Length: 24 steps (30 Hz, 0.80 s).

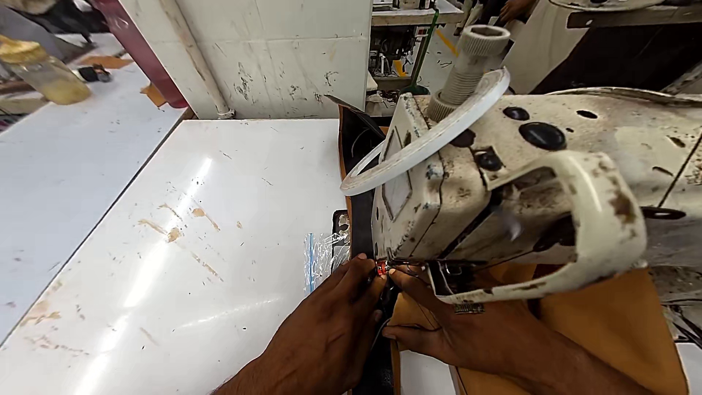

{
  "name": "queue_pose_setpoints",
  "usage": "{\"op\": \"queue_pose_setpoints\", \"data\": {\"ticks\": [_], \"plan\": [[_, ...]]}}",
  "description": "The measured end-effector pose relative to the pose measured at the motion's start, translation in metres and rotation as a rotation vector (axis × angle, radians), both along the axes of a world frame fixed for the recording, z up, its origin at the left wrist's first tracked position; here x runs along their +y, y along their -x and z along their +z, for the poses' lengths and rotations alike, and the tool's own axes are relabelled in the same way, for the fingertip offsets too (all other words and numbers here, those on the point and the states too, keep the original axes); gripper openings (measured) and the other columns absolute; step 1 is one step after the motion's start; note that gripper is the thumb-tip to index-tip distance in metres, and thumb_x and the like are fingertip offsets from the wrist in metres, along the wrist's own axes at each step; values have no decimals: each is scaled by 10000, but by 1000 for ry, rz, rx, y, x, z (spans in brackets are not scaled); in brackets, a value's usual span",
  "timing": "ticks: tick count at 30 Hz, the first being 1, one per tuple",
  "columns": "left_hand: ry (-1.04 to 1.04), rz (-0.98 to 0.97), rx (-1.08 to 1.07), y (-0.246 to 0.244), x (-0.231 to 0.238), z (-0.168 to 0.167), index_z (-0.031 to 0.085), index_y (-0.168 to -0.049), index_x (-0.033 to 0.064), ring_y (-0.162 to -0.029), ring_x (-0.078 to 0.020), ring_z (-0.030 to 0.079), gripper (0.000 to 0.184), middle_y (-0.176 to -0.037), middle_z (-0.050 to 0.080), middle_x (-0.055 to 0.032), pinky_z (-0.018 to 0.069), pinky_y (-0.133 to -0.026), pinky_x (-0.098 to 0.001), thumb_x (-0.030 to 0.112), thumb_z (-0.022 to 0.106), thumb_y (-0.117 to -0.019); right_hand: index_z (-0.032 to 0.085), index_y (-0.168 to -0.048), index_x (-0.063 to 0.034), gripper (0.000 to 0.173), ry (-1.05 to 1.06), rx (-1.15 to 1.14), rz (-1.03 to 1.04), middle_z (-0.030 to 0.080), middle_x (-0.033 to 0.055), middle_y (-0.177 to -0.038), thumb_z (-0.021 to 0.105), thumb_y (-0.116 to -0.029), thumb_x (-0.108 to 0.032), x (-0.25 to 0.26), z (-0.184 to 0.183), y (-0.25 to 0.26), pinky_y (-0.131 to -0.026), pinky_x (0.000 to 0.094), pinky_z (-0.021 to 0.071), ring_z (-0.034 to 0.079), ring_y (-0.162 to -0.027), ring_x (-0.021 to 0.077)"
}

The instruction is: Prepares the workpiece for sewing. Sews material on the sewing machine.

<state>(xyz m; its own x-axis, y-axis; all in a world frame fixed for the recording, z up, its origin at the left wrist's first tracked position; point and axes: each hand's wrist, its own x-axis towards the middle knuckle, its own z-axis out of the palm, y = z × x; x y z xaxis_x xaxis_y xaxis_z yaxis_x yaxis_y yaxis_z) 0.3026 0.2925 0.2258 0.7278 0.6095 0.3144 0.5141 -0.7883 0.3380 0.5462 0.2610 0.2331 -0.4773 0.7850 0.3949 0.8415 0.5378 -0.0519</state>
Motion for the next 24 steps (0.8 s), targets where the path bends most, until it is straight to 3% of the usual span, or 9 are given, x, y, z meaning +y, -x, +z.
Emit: {"op": "queue_pose_setpoints", "data": {"ticks": [4, 10, 17, 20, 22, 24], "plan": [[-29, 30, 24, -3, -3, -1, 651, -1374, 134, -1399, -242, 512, 459, -1421, 611, -106, 442, -1131, -330, 344, 359, -1088, 732, -1193, -259, 648, -8, -5, -7, 739, -18, -1068, 451, -921, -775, 2, 0, -1, -880, 404, 564, 688, -1039, 141], [-19, 19, 37, -3, -3, -2, 613, -1418, 124, -1445, -266, 460, 480, -1480, 560, -130, 406, -1172, -355, 361, 341, -1102, 738, -1196, -277, 653, 9, -11, -41, 745, -27, -1089, 440, -916, -786, 4, -2, -2, -909, 430, 559, 686, -1073, 140], [-29, 18, 31, -4, -2, -2, 625, -1402, 127, -1408, -255, 499, 474, -1444, 586, -121, 426, -1148, -331, 358, 346, -1095, 725, -1219, -280, 740, -20, -65, -38, 745, -30, -1081, 365, -900, -843, 3, 3, -2, -896, 425, 556, 688, -1063, 148], [-11, 8, 21, -3, -1, -2, 626, -1406, 126, -1417, -249, 493, 475, -1447, 586, -125, 412, -1165, -335, 352, 346, -1095, 714, -1255, -217, 816, -47, -9, -47, 726, 30, -1182, 329, -906, -847, -21, 29, -11, -1003, 509, 495, 647, -1175, 228], [-15, 12, 8, -3, -2, -2, 631, -1400, 126, -1414, -254, 499, 469, -1455, 583, -129, 405, -1174, -353, 342, 351, -1092, 697, -1236, -159, 697, -56, 86, -101, 698, 68, -1274, 419, -966, -737, -49, 54, -34, -1063, 525, 457, 620, -1239, 249], [-29, 16, 1, -3, -3, -2, 633, -1395, 125, -1408, -262, 504, 460, -1453, 584, -130, 398, -1183, -377, 332, 357, -1092, 684, -1240, -43, 495, -54, 183, -264, 674, 185, -1312, 542, -1027, -466, -88, 69, -66, -1121, 550, 431, 596, -1294, 334]]}}
